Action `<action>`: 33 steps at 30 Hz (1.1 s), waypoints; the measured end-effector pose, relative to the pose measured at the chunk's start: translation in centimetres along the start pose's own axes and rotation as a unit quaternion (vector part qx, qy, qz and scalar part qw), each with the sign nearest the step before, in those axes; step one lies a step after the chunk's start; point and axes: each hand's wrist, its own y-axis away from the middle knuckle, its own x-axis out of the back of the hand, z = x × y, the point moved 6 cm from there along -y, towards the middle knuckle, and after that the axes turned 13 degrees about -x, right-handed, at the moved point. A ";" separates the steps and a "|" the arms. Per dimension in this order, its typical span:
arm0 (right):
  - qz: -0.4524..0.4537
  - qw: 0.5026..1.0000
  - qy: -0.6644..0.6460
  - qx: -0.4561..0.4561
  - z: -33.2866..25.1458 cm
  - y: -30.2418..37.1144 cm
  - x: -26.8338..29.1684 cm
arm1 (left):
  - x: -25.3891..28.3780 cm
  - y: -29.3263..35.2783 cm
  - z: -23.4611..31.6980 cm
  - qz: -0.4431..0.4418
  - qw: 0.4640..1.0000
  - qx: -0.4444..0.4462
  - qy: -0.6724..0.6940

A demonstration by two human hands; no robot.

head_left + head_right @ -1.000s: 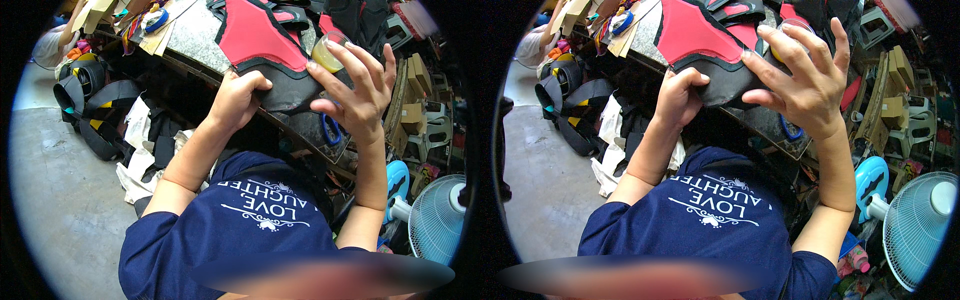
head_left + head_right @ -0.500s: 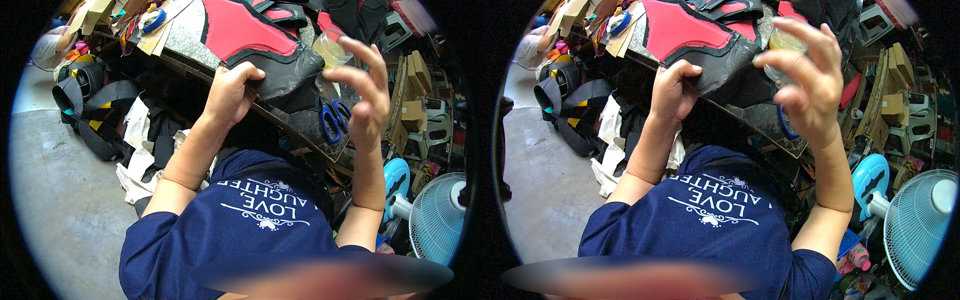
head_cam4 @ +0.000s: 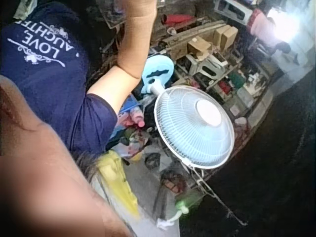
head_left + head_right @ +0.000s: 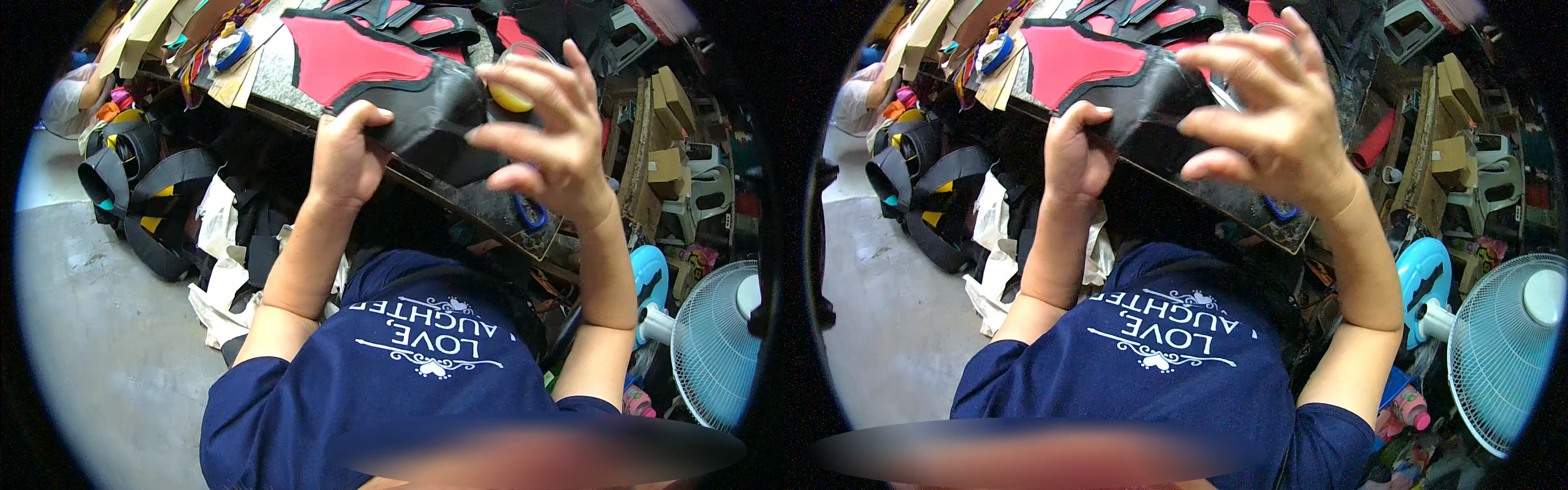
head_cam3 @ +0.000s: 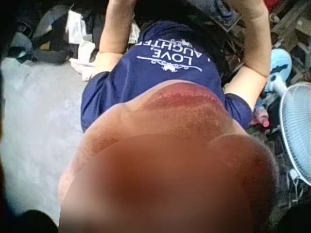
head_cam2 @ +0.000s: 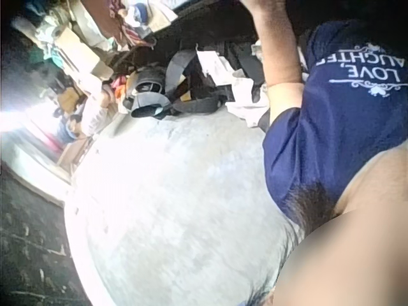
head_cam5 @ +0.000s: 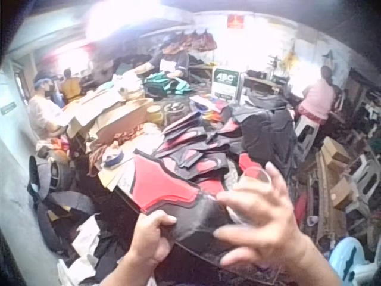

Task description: The person repeatedly picks up black and red shoe parts, aligns them, and presses them together by hand. They handle multiple similar parts one at a time, turning them over and adjusting edges to fit. The person works at a cluttered table with a small container of yellow liquid nearby but does not visibly use it.

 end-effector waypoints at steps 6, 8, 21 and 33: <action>-0.062 0.971 0.102 -0.208 11.2 0.0 -3.8 | 1.3 -1.0 -0.4 0.001 0.997 0.040 0.061; -0.123 0.939 0.221 -0.235 12.6 0.7 -6.2 | 1.6 -0.9 -0.8 0.015 0.999 0.033 0.041; 0.058 0.967 0.085 -0.233 8.5 3.4 0.4 | 2.4 -2.1 -0.4 -0.028 0.987 0.053 0.150; -0.092 0.717 -0.621 -0.304 2.2 1.6 -5.6 | 0.9 -1.4 0.2 -0.061 0.980 0.071 0.174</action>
